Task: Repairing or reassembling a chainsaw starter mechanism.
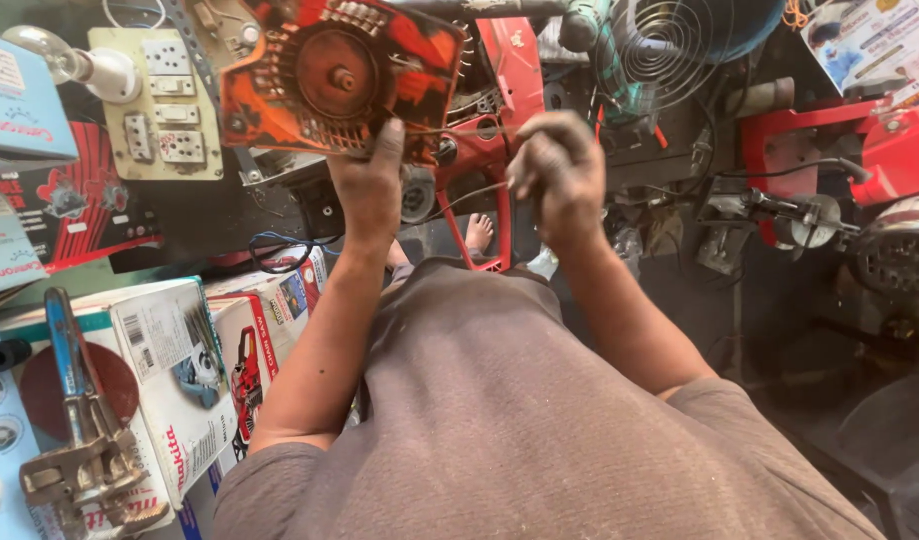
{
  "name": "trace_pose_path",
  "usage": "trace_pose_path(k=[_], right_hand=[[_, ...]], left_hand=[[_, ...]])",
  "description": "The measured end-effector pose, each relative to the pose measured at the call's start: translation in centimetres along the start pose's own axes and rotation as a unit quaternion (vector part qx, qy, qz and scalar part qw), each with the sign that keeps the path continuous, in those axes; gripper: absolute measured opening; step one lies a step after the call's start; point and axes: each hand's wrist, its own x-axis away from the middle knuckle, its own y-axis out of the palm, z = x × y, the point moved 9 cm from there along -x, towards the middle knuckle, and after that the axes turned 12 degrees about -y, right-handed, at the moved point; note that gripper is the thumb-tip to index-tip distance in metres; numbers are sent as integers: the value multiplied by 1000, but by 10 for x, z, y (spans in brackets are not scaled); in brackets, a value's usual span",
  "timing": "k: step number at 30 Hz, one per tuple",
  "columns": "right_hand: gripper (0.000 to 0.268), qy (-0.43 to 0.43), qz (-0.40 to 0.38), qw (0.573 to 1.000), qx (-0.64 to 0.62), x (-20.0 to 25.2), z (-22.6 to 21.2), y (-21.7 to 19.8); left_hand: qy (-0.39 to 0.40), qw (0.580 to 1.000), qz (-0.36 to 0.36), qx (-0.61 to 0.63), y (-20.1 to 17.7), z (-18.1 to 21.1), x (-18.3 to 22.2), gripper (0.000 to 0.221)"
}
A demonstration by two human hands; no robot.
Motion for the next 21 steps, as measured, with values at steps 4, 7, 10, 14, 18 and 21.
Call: trace_pose_path(k=[4, 7, 10, 14, 18, 21], right_hand=[[8, -38, 57, 980, -187, -21, 0, -20], [7, -27, 69, 969, -235, -22, 5, -23], [10, -67, 67, 976, -195, -17, -7, -31], [14, -197, -43, 901, 385, -13, -50, -62], [18, -290, 249, 851, 361, 31, -88, -202], [19, -292, 501, 813, 59, 99, -118, -338]], left_hand=[[-8, 1000, -15, 8, 12, -4, 10, 29], [98, 995, -17, -14, 11, 14, 8, 31], [98, 995, 22, 17, -11, 26, 4, 43], [34, 967, 11, -251, -1, 44, -14, 38], [136, 927, -168, -307, 35, 58, -20, 52], [41, 889, -120, -441, 33, 34, -31, 41]])
